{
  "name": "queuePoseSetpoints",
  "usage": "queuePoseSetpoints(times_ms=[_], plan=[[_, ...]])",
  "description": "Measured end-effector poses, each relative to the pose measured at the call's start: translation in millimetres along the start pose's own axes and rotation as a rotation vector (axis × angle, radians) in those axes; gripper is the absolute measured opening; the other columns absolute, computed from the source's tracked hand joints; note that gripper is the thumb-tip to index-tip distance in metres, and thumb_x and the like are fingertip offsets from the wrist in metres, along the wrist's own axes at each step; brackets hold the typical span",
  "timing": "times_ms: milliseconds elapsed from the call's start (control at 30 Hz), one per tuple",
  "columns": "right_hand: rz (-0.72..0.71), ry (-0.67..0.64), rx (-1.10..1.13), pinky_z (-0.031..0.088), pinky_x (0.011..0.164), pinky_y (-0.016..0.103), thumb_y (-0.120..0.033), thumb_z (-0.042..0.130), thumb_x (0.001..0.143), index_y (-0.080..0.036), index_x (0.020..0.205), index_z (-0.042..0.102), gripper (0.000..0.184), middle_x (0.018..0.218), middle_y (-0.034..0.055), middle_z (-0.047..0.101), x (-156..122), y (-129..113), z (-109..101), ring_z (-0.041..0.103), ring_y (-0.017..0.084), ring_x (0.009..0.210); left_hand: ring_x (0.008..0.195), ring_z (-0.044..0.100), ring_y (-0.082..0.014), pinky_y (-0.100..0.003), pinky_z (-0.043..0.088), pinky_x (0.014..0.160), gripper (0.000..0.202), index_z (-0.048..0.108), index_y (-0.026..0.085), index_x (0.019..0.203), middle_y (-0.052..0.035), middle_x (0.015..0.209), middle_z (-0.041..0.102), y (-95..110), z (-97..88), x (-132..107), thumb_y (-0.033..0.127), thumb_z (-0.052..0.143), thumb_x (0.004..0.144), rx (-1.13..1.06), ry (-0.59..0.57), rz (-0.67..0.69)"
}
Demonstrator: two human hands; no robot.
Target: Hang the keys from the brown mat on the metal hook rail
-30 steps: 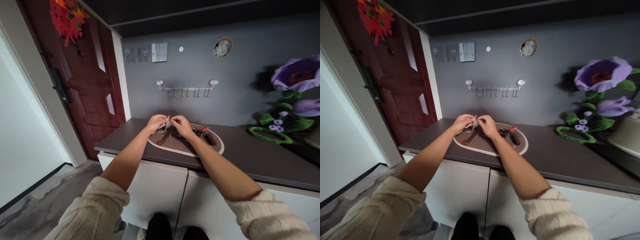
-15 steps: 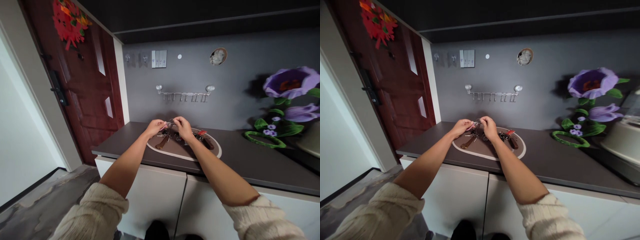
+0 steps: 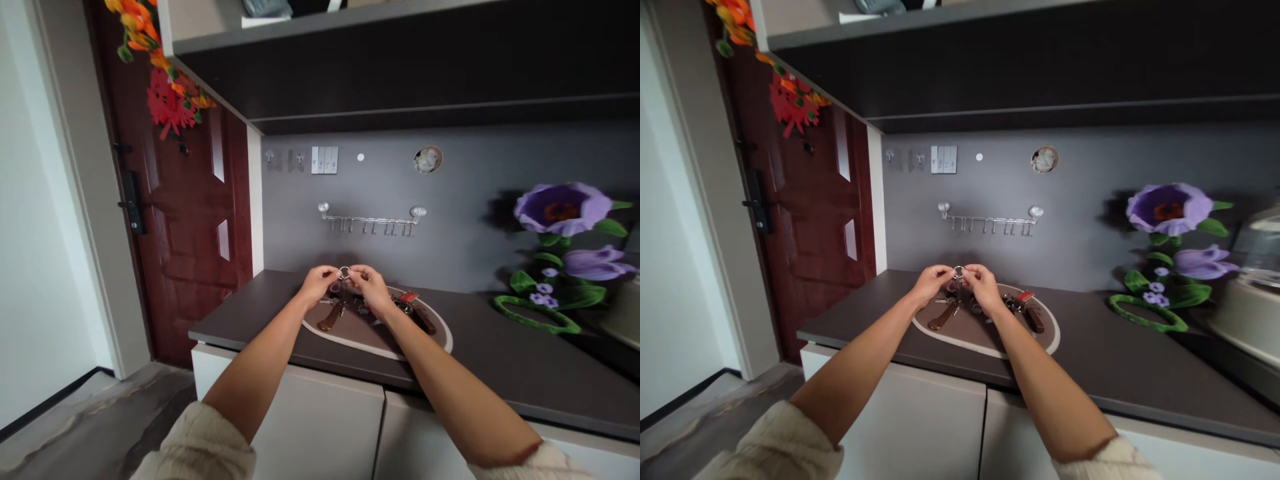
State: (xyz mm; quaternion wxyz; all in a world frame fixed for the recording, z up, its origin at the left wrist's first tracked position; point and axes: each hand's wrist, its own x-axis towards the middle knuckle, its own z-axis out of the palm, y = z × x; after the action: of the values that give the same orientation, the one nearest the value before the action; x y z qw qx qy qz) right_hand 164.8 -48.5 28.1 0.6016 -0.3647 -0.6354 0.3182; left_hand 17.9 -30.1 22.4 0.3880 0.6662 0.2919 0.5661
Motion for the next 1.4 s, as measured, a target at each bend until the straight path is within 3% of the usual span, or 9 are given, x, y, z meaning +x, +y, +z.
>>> queuePoseSetpoints(times_ms=[133, 267, 400, 567, 733, 867, 1133, 1400], plan=[[0.013, -0.028, -0.022, 0.039, 0.057, 0.024, -0.05, 0.059, 0.061, -0.016, 0.072, 0.055, 0.037, 0.061, -0.0003, 0.055, -1, 0, 0, 0.048, 0.01, 0.055, 0.061, 0.052, -0.0109, -0.024, 0.041, 0.061, 0.033, 0.063, 0.013, 0.077, -0.0032, 0.071, 0.063, 0, 2.2, 0, 0.042, 0.061, 0.063, -0.042, 0.026, -0.009], [-0.041, 0.038, -0.119, 0.04, 0.06, 0.026, -0.051, 0.059, 0.061, -0.016, 0.071, 0.055, 0.036, 0.065, 0.0011, 0.055, 3, -1, 1, 0.047, 0.012, 0.06, 0.061, 0.052, -0.0113, -0.024, 0.04, 0.061, 0.03, 0.062, 0.013, 0.074, -0.0029, 0.068, 0.062, -1, 3.0, 1, 0.041, 0.061, 0.063, -0.054, 0.058, 0.003], [-0.037, 0.041, -0.092, 0.042, 0.065, 0.027, -0.049, 0.06, 0.061, -0.016, 0.07, 0.054, 0.035, 0.067, 0.0013, 0.055, 13, -7, 5, 0.05, 0.012, 0.064, 0.064, 0.052, -0.0118, -0.024, 0.039, 0.065, 0.025, 0.061, 0.014, 0.072, -0.0029, 0.07, 0.061, -7, 0.0, 6, 0.038, 0.056, 0.067, -0.018, 0.228, 0.02], [0.033, 0.046, 0.052, 0.046, 0.063, 0.027, -0.044, 0.062, 0.061, -0.016, 0.07, 0.052, 0.031, 0.067, 0.001, 0.057, 38, -28, 15, 0.054, 0.011, 0.062, 0.062, 0.049, -0.0127, -0.025, 0.036, 0.063, 0.026, 0.058, 0.015, 0.067, -0.003, 0.066, 0.058, -18, -7.9, 12, 0.037, 0.047, 0.075, 0.261, 0.4, 0.053], [0.092, 0.14, 0.101, 0.046, 0.053, 0.023, -0.03, 0.059, 0.067, -0.016, 0.071, 0.051, 0.017, 0.06, -0.0022, 0.055, 70, -45, 31, 0.053, 0.008, 0.053, 0.068, 0.05, -0.0139, -0.025, 0.034, 0.066, 0.025, 0.058, 0.015, 0.07, -0.0048, 0.071, 0.059, -19, -10.5, 10, 0.03, 0.04, 0.08, 0.579, 0.442, 0.061], [0.074, 0.202, 0.07, 0.044, 0.047, 0.021, -0.026, 0.055, 0.069, -0.015, 0.07, 0.052, 0.011, 0.053, -0.003, 0.054, 98, -42, 42, 0.051, 0.008, 0.046, 0.071, 0.051, -0.0147, -0.025, 0.034, 0.066, 0.026, 0.059, 0.015, 0.072, -0.0056, 0.074, 0.06, -15, -10.2, 8, 0.028, 0.038, 0.081, 0.665, 0.463, 0.038], [-0.013, 0.471, -0.27, 0.046, 0.058, 0.022, -0.027, 0.051, 0.069, -0.013, 0.071, 0.06, 0.017, 0.059, 0.0025, 0.063, 146, -16, 53, 0.057, 0.012, 0.055, 0.075, 0.053, -0.0163, -0.026, 0.036, 0.068, 0.027, 0.059, 0.016, 0.074, -0.0074, 0.077, 0.06, -13, -11.7, 8, 0.028, 0.036, 0.082, 0.699, 0.518, 0.008], [-0.017, 0.582, -0.564, 0.044, 0.062, 0.024, -0.027, 0.05, 0.07, -0.014, 0.071, 0.067, 0.021, 0.071, 0.0111, 0.067, 150, -7, 55, 0.061, 0.018, 0.066, 0.074, 0.053, -0.0166, -0.027, 0.037, 0.068, 0.028, 0.059, 0.016, 0.075, -0.0074, 0.077, 0.06, -12, -12.4, 8, 0.029, 0.036, 0.082, 0.708, 0.527, -0.002]])
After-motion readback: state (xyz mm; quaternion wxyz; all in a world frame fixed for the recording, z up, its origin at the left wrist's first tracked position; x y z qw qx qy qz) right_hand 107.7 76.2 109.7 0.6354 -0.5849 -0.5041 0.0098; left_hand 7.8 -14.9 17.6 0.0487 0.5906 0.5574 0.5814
